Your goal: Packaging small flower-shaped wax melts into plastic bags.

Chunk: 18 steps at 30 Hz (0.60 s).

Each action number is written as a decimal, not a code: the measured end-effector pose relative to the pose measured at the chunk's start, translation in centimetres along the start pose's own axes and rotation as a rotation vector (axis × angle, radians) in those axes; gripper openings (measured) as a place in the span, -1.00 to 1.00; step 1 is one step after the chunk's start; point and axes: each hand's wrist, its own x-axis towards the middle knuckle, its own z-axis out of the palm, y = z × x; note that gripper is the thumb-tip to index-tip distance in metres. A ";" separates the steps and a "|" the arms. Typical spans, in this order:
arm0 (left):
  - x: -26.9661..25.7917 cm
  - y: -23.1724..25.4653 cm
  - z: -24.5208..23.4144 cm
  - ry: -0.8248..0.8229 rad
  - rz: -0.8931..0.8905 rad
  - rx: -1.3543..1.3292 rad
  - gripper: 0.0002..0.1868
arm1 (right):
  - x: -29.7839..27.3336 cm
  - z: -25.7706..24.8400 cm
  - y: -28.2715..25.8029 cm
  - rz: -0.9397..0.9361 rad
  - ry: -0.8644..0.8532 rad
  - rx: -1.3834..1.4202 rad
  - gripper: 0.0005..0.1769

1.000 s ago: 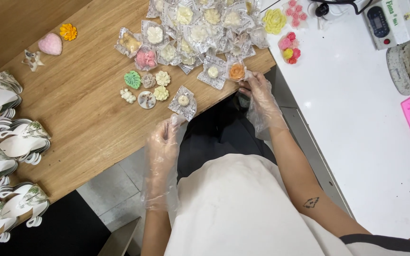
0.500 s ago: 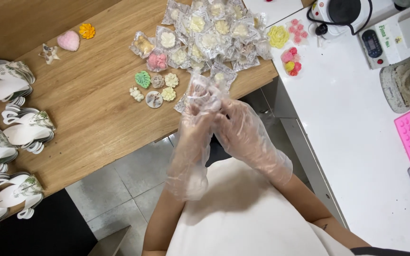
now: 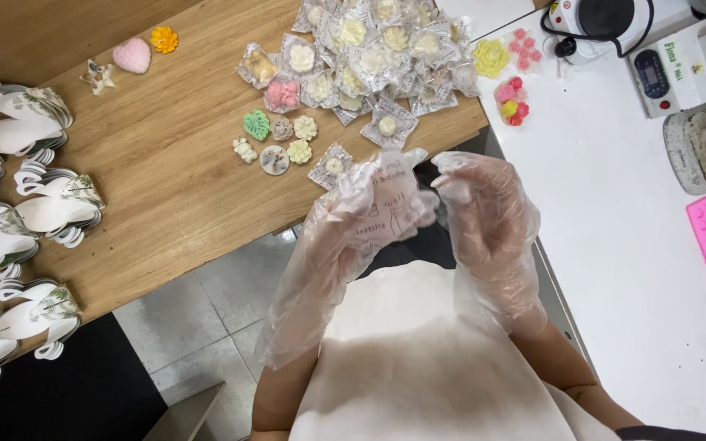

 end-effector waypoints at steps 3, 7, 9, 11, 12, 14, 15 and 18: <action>-1.0 1.4 1.4 -0.091 -0.141 0.130 -0.19 | 1.0 -1.2 -1.0 -0.017 -0.019 -0.006 -0.81; -1.7 1.0 0.3 -0.083 -0.185 0.204 -0.21 | 2.4 -2.9 -2.6 -0.245 -0.159 -0.302 -0.73; -2.0 0.4 -1.1 -0.130 -0.159 0.224 -0.24 | 2.5 -3.2 -3.7 -0.271 -0.194 -0.356 -0.68; -2.1 0.1 -2.3 -0.283 -0.193 0.295 -0.41 | 2.7 -3.4 -4.4 -0.338 -0.224 -0.412 -0.62; -2.2 0.3 -1.6 -0.282 -0.195 0.295 -0.41 | 2.7 -3.6 -4.6 -0.336 -0.225 -0.412 -0.62; -2.4 0.8 -0.3 -0.239 -0.162 0.273 -0.29 | 2.8 -4.1 -4.9 -0.316 -0.290 -0.412 -0.58; -2.5 0.7 0.4 -0.237 -0.160 0.271 -0.29 | 2.6 -3.9 -5.1 -0.317 -0.293 -0.411 -0.58; -2.6 0.8 2.1 -0.108 -0.074 0.454 -0.23 | 2.9 -3.2 -5.7 -0.245 -0.220 -0.422 -0.60</action>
